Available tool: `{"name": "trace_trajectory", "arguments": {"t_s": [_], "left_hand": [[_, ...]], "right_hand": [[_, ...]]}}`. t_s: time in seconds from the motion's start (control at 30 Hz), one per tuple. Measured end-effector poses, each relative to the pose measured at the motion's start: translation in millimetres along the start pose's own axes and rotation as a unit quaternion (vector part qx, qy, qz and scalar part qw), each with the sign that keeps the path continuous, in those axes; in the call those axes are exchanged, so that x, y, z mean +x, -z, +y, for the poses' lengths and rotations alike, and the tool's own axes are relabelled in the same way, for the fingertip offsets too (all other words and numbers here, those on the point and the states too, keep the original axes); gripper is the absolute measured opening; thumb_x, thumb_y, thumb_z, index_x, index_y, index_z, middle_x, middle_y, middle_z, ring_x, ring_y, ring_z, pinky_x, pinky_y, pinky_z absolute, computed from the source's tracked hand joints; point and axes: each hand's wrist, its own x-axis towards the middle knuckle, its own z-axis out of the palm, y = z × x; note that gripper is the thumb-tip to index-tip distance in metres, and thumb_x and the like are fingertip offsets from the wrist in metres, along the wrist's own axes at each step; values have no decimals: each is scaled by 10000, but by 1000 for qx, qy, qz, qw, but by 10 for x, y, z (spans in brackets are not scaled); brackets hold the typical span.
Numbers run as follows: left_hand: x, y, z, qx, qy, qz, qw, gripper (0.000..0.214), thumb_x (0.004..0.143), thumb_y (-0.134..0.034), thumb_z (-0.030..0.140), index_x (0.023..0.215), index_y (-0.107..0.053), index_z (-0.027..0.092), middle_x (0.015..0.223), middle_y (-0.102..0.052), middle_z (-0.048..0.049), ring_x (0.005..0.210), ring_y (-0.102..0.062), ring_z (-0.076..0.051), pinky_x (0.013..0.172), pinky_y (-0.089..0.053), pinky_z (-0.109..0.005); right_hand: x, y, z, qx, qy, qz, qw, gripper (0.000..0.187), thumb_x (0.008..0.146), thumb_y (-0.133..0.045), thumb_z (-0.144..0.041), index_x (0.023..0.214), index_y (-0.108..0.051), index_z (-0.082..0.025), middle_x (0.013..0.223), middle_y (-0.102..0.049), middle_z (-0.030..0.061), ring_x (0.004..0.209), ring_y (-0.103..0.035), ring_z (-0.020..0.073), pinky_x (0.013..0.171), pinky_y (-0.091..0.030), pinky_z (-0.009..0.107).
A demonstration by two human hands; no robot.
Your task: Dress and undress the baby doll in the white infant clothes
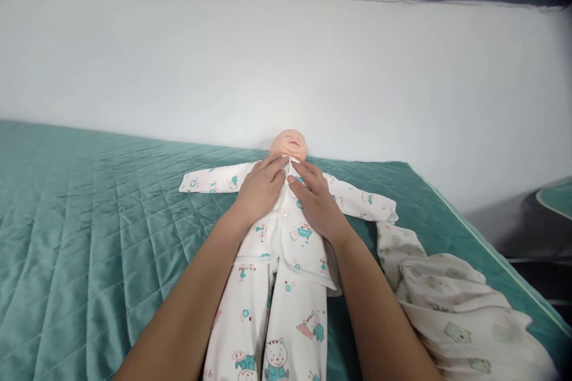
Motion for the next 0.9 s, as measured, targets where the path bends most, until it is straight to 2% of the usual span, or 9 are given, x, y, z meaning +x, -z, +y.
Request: {"name": "trace_trajectory", "arguments": {"t_s": [0.23,0.37,0.5,0.6,0.67,0.77,0.9], "left_hand": [[4,3,-19,-8,-6,-3,1000,472,1004,-311,277,1407,-555,255,1516,-497,-48,1427,-417,-223,1220,-308,-438],[-10,19,5,-15,5,-4,1000,463,1004,-320,281,1392,-573,275,1530,-482,-39,1435,-409,-228,1222,-301,-442],[-21,44,47,-26,17,-7,1000,432,1000,-339,285,1322,-627,302,1530,-483,-15,1432,-416,-236,1215,-309,-448],[-27,48,72,-46,8,20,999,381,987,-385,266,1237,-672,270,1453,-561,-30,1386,-472,-224,1188,-352,-419],[-40,48,89,-69,-11,49,996,314,970,-436,248,1141,-699,243,1356,-632,-37,1319,-532,-207,1153,-393,-386],[-88,66,123,-103,-24,75,992,203,946,-507,252,966,-708,230,1243,-695,-26,1235,-586,-197,1110,-431,-365],[-180,132,152,-161,0,56,985,170,929,-556,293,891,-705,223,1292,-679,-31,1261,-579,-209,1143,-405,-388]], "right_hand": [[17,2,30,26,10,13,1000,413,889,-589,-501,1266,-656,-345,1500,-459,43,1453,-337,287,1221,-217,542],[-14,-10,-11,40,16,31,999,378,874,-606,-465,1217,-659,-316,1465,-497,49,1420,-381,273,1206,-253,519],[-36,-46,-30,100,-9,98,990,334,843,-630,-422,1130,-626,-250,1278,-628,59,1209,-557,244,1092,-402,456],[-40,-71,-4,149,-23,124,981,298,830,-638,-407,1070,-608,-233,1186,-672,49,1060,-616,225,995,-465,423],[-63,-78,11,160,4,129,979,236,836,-623,-378,1024,-609,-235,1207,-673,46,1073,-618,222,997,-465,416],[-159,-68,10,129,65,129,981,132,861,-586,-316,966,-626,-247,1272,-657,36,1200,-581,221,1094,-403,425],[-338,-47,-2,77,107,111,985,169,892,-583,-311,1033,-669,-275,1369,-613,31,1333,-505,219,1176,-327,447]]}}
